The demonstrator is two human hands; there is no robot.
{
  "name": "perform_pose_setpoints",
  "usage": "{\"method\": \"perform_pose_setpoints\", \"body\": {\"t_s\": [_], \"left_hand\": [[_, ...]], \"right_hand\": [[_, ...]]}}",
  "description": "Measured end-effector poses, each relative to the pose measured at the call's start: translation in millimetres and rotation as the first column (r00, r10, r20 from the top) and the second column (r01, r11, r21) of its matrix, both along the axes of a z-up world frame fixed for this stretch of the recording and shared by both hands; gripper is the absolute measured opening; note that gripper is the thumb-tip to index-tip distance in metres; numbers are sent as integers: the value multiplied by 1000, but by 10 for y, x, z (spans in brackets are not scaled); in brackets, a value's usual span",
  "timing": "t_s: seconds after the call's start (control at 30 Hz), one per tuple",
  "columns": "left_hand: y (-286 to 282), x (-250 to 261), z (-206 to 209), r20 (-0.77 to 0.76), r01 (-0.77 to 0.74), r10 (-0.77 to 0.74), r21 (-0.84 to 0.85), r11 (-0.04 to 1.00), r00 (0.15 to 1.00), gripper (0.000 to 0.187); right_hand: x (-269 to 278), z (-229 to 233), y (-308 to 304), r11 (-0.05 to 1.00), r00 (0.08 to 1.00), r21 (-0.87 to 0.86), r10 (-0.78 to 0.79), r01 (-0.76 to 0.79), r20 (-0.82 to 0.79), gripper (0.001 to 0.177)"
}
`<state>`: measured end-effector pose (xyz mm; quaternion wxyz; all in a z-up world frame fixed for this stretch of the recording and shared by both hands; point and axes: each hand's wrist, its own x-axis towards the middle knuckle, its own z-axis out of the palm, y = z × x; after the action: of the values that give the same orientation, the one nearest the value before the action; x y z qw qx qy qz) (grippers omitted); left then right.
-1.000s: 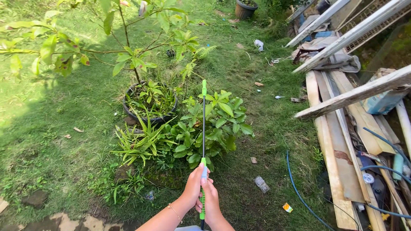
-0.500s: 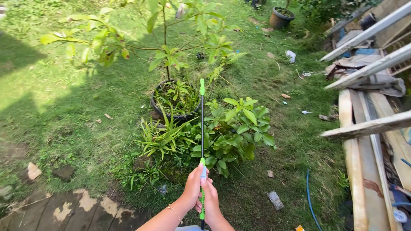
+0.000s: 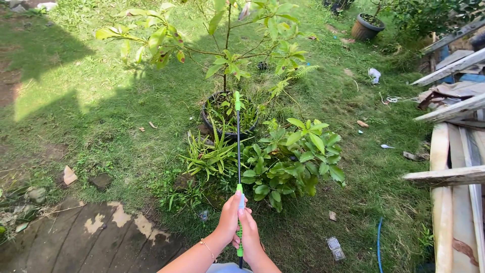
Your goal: The person uses a green and black handheld spray wand to water a small potted tree and surrounding ground cover plants in a backyard. The person holds the wand with both hands and directs a fine mist onto the foliage and soil throughout the clip.
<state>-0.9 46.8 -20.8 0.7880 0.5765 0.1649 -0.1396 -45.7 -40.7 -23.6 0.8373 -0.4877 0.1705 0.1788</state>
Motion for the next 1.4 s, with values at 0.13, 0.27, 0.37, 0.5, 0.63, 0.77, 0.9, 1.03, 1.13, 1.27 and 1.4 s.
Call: {"method": "perform_pose_setpoints", "body": {"t_s": [0.13,0.27,0.37,0.5,0.63,0.77,0.9,1.03,1.13,1.27,1.4], "left_hand": [[-6,-41,60,-35,23,-22,26,999,999,56],[-66,-78,126,-43,58,-57,24,998,997,59],[-140,-88,128,-60,114,-112,40,993,992,60],[-282,-90,241,-82,218,-212,63,974,974,60],[-478,-103,156,-83,308,-302,70,949,950,59],[-650,-125,158,-96,403,-395,84,911,914,59],[-798,-172,222,-98,468,-460,74,881,882,59],[-901,-197,209,-124,530,-518,113,840,847,61],[-945,-232,211,-107,549,-539,114,828,836,59],[-947,-282,322,-125,573,-559,148,806,819,58],[-949,-304,326,-106,577,-567,173,798,817,55]], "right_hand": [[-27,39,-8,1000,1000,-31,6,-6,5,45],[-83,72,-67,999,1000,-30,-28,28,7,46],[-138,56,-120,995,995,22,-94,94,14,43],[-186,-53,-247,970,978,126,-210,207,12,33],[-300,-46,-375,951,956,105,-293,290,11,32],[-390,-65,-484,915,920,110,-392,389,0,35],[-479,-54,-572,881,884,71,-466,467,-25,38],[-553,-66,-635,866,869,94,-495,492,14,37],[-603,-74,-666,869,867,81,-494,489,63,40],[-641,-122,-696,863,864,104,-501,495,42,37],[-654,-112,-721,882,881,15,-472,472,41,40]]}}
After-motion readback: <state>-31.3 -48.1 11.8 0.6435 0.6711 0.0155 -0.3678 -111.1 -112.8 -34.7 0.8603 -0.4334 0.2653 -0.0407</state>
